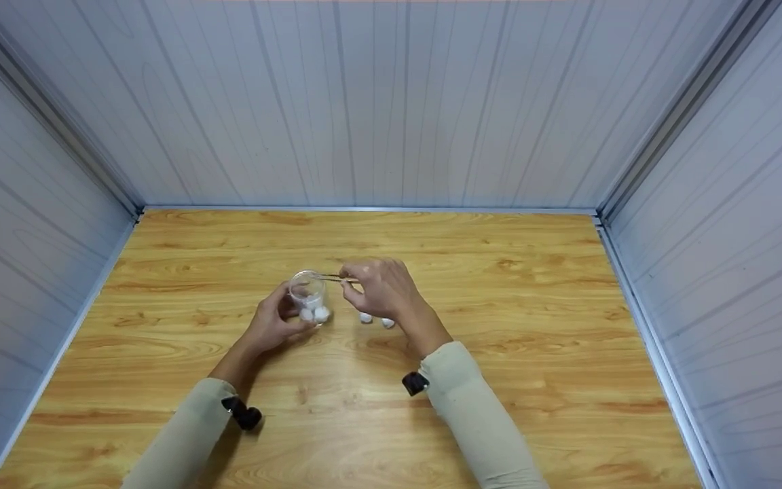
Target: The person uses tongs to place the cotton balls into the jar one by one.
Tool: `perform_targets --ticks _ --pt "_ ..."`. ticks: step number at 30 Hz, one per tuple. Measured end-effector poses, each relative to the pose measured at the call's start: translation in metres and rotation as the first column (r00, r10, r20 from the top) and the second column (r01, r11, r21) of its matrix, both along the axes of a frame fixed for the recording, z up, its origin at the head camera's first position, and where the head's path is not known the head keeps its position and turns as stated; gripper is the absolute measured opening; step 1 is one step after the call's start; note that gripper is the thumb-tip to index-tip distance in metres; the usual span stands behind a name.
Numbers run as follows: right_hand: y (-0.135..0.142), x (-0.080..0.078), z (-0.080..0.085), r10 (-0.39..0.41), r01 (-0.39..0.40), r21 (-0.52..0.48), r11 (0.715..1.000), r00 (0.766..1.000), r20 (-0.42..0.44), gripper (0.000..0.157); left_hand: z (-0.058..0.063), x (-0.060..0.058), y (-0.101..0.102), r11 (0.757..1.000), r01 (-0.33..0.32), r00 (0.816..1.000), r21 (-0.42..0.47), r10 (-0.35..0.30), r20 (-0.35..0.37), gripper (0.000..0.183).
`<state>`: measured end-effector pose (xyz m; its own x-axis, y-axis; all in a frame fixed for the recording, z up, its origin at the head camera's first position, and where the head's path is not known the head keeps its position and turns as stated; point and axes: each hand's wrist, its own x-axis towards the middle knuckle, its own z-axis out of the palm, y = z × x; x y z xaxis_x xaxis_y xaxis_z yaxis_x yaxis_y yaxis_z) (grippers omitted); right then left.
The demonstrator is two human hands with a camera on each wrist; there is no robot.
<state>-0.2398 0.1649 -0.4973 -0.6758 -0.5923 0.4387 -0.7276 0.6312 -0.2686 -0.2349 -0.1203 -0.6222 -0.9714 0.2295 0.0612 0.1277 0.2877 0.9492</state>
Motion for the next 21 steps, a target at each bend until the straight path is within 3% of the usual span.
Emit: perform_targets --ticks 21 --pt "0.032 0.005 -0.012 -0.04 0.04 0.0 0.999 0.999 -0.029 0.01 -0.001 -0.001 -0.001 1.0 0.007 1.0 -0.011 -0.007 0.008 0.079"
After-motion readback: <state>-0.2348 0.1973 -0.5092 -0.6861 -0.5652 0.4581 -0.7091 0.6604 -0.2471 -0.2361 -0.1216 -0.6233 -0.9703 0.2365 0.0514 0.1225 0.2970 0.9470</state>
